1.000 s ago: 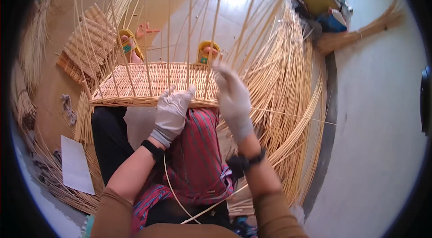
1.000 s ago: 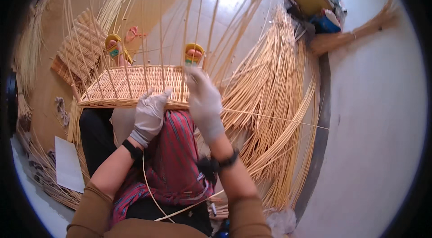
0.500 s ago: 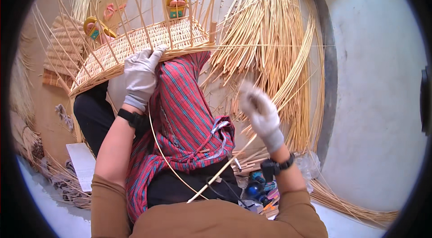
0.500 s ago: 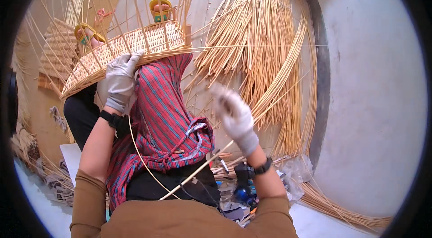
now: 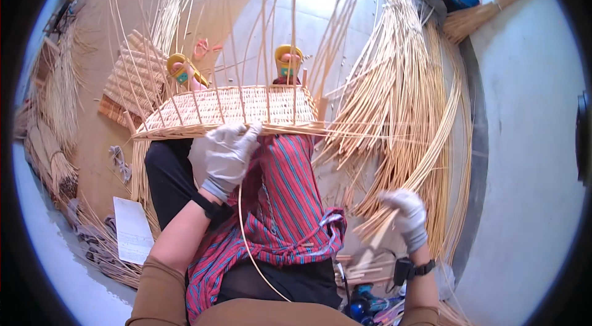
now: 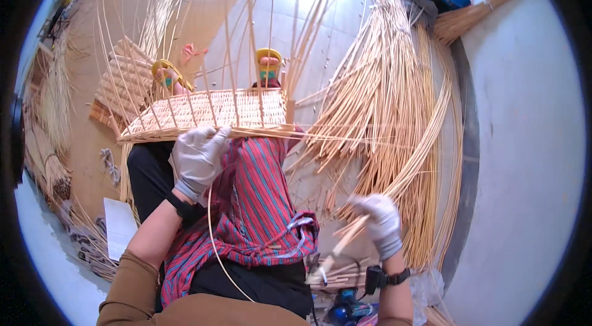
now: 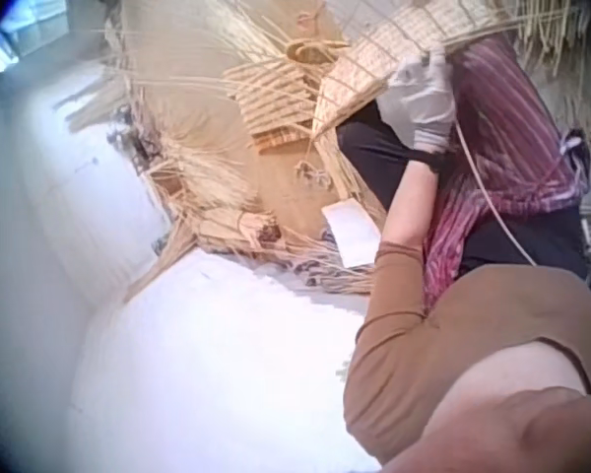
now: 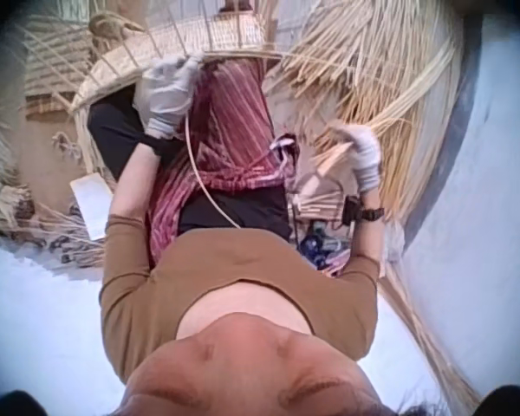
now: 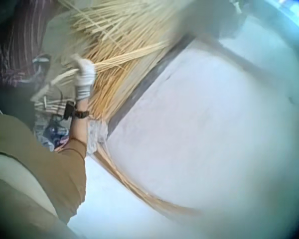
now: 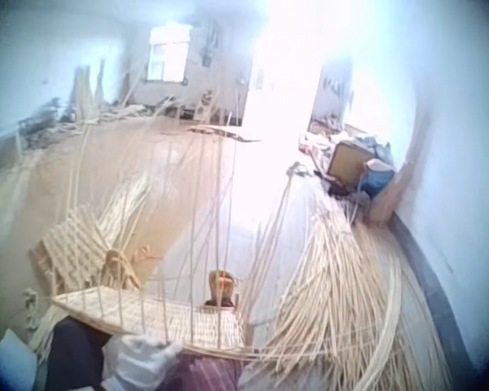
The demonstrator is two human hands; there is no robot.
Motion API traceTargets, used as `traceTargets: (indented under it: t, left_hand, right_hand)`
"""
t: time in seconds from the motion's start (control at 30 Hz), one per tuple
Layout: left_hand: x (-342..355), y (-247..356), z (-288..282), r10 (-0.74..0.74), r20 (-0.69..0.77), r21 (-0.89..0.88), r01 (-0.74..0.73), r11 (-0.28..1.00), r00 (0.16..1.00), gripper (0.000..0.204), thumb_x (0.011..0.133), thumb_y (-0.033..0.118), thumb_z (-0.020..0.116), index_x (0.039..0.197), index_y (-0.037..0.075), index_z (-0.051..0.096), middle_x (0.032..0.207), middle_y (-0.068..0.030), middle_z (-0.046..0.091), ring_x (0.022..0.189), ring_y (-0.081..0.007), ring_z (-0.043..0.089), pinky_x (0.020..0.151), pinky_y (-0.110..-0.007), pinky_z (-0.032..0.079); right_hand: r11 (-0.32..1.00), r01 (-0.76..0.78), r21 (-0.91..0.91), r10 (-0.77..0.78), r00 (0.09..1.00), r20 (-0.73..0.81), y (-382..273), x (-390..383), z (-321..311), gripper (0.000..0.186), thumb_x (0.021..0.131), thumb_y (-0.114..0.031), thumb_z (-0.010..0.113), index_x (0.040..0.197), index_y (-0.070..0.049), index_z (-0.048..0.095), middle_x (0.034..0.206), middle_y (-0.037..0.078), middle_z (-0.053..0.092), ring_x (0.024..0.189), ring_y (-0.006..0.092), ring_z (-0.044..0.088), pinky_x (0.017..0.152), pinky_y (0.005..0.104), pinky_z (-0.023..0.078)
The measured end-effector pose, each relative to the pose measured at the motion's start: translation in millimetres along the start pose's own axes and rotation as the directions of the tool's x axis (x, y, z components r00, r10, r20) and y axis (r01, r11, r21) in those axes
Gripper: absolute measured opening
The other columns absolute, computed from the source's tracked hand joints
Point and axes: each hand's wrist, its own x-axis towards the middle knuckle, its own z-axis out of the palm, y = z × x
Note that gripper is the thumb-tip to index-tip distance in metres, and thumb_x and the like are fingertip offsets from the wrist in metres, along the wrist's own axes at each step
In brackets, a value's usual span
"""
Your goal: Weaving a wicker basket while sitting on a workshop floor.
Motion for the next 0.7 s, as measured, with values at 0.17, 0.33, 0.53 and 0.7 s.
traceTargets:
  t: [0.17, 0.33, 0.53, 0.7]
  left_hand:
    - [9, -4, 8, -0.022, 0.078, -0.269, 0.042, 0.962, 0.997, 0.048, 0.084, 0.018, 0.08, 0.129, 0.011, 0.066, 0.118, -0.0097, 0.064, 0.106, -0.0334, 0.066, 0.089, -0.045, 0.055]
    - [9, 1, 0, 0.072, 0.062, -0.237, -0.055, 0.97, 0.995, 0.056, 0.085, 0.015, 0.077, 0.138, 0.009, 0.061, 0.118, -0.0114, 0.063, 0.106, -0.0353, 0.065, 0.093, -0.045, 0.055]
    - [-2, 5, 18, -0.099, 0.146, -0.461, 0.156, 0.874, 0.984, 0.052, 0.091, 0.013, 0.073, 0.141, 0.008, 0.061, 0.112, -0.0148, 0.068, 0.105, -0.035, 0.068, 0.091, -0.043, 0.055]
    - [7, 21, 12, -0.163, 0.217, -0.494, 0.253, 0.832, 0.962, 0.029, 0.099, 0.024, 0.069, 0.124, 0.009, 0.064, 0.109, -0.0165, 0.072, 0.101, -0.0369, 0.071, 0.088, -0.045, 0.056]
  right_hand:
    - [0.717, -0.074, -0.693, -0.21, 0.926, -0.315, 35, 99, -25, 0.031, 0.091, -0.002, 0.067, 0.121, -0.009, 0.075, 0.097, 0.009, 0.076, 0.089, 0.0241, 0.071, 0.083, 0.0376, 0.057]
    - [0.831, -0.034, -0.555, -0.137, 0.955, -0.264, 68, 152, -70, 0.026, 0.102, -0.01, 0.063, 0.127, -0.009, 0.071, 0.09, 0.006, 0.072, 0.087, 0.017, 0.069, 0.077, 0.0321, 0.055]
    - [0.873, 0.119, -0.473, -0.236, 0.952, -0.194, -112, 153, -11, 0.039, 0.094, -0.021, 0.077, 0.128, -0.009, 0.061, 0.084, 0.014, 0.073, 0.074, 0.0262, 0.075, 0.067, 0.0359, 0.057]
    - [0.625, -0.233, -0.745, 0.12, 0.972, -0.203, -116, 149, 18, 0.04, 0.094, -0.043, 0.075, 0.106, -0.007, 0.062, 0.082, 0.016, 0.072, 0.071, 0.0374, 0.072, 0.059, 0.0477, 0.054]
